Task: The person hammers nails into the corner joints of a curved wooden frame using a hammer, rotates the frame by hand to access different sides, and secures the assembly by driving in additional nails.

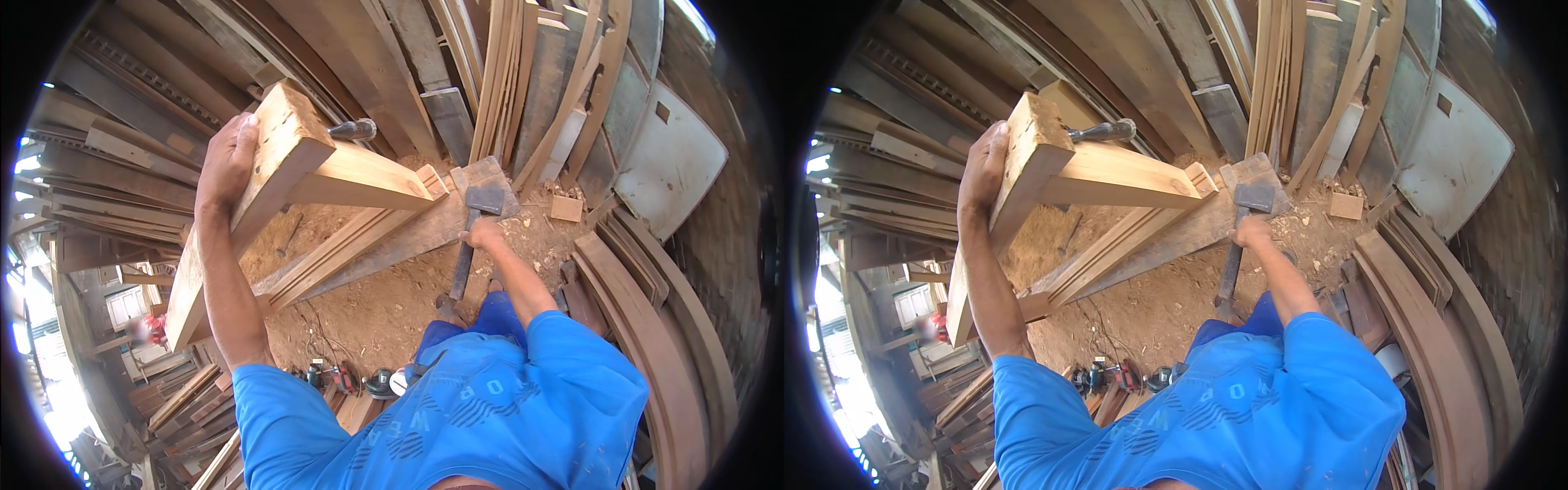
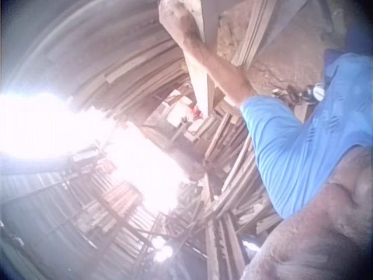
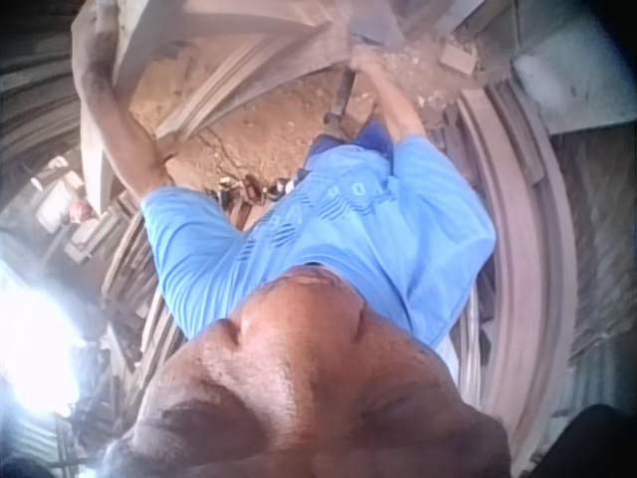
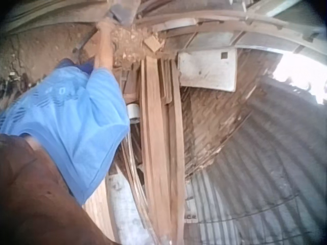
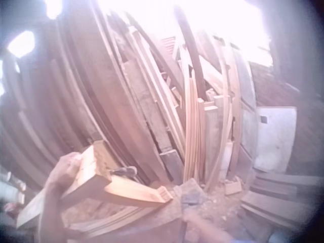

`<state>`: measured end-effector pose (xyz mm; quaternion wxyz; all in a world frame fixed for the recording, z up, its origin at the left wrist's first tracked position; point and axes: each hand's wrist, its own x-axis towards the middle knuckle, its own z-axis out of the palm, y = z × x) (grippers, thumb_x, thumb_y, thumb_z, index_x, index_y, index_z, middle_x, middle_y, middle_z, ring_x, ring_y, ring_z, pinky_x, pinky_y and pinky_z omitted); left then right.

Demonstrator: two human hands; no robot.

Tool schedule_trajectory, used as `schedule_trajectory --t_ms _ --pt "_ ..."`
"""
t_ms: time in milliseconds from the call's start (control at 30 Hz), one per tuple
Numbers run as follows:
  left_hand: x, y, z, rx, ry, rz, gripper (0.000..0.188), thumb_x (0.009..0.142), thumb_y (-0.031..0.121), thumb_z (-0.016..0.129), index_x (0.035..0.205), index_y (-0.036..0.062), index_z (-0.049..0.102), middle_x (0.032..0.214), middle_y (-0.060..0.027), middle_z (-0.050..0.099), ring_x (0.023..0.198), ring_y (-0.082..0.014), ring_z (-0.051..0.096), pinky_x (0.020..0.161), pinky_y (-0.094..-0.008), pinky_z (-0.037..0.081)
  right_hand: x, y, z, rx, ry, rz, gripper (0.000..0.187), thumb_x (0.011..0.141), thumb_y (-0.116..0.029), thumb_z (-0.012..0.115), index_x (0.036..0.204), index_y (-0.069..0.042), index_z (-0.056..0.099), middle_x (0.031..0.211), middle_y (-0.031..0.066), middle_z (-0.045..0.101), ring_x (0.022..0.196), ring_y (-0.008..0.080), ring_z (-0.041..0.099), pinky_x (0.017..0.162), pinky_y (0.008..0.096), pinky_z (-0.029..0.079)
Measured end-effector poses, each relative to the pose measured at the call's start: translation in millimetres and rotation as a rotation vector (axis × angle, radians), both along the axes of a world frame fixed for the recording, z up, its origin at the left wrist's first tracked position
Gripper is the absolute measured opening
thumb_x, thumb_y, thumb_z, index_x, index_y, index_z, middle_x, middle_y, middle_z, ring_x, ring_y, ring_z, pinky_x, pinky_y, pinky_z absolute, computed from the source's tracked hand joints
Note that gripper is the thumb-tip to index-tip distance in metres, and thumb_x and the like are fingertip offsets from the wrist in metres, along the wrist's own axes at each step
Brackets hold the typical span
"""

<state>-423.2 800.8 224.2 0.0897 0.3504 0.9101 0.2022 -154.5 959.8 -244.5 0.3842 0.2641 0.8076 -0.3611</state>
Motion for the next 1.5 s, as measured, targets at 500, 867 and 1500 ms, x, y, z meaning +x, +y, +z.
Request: schedule_trajectory --t_ms 500,867,1500 --pt "4.2 3.7 -0.4 -0.072 0.086 0.030 0.041 0.104 0.035 0.043 0.095 -0.0027 0.056 0.090 -0.0236 0.062 0.085 -0.0343 0.058 0.082 -0.0388 0.045 -191.5 40.2 240.5 0.017 1.322 0.078 0.056 0.082 -0.010 0.066 0.137 -0.010 0.055 0.141 0.0175 0.055 0.136 0.0356 0.046 0.115 0.0486 0.035" --pt "15.0 -5.8 0.9 -0.084 0.102 0.046 0.048 0.105 0.043 0.042 0.097 0.0004 0.062 0.100 -0.0255 0.067 0.097 -0.0451 0.061 0.085 -0.0468 0.048 -217.2 12.8 243.0 -0.282 1.373 0.154 0.038 0.078 0.001 0.059 0.115 -0.001 0.064 0.108 0.0229 0.070 0.108 0.0430 0.064 0.092 0.0475 0.051" --pt "10.4 -7.1 3.6 -0.093 0.077 0.008 0.044 0.106 0.039 0.045 0.099 -0.0005 0.061 0.090 -0.0223 0.066 0.084 -0.0385 0.059 0.081 -0.0430 0.047 -212.6 22.2 218.0 -0.548 1.070 0.045 0.041 0.087 -0.024 0.061 0.123 -0.004 0.060 0.112 0.0207 0.068 0.109 0.0316 0.064 0.095 0.0401 0.047"
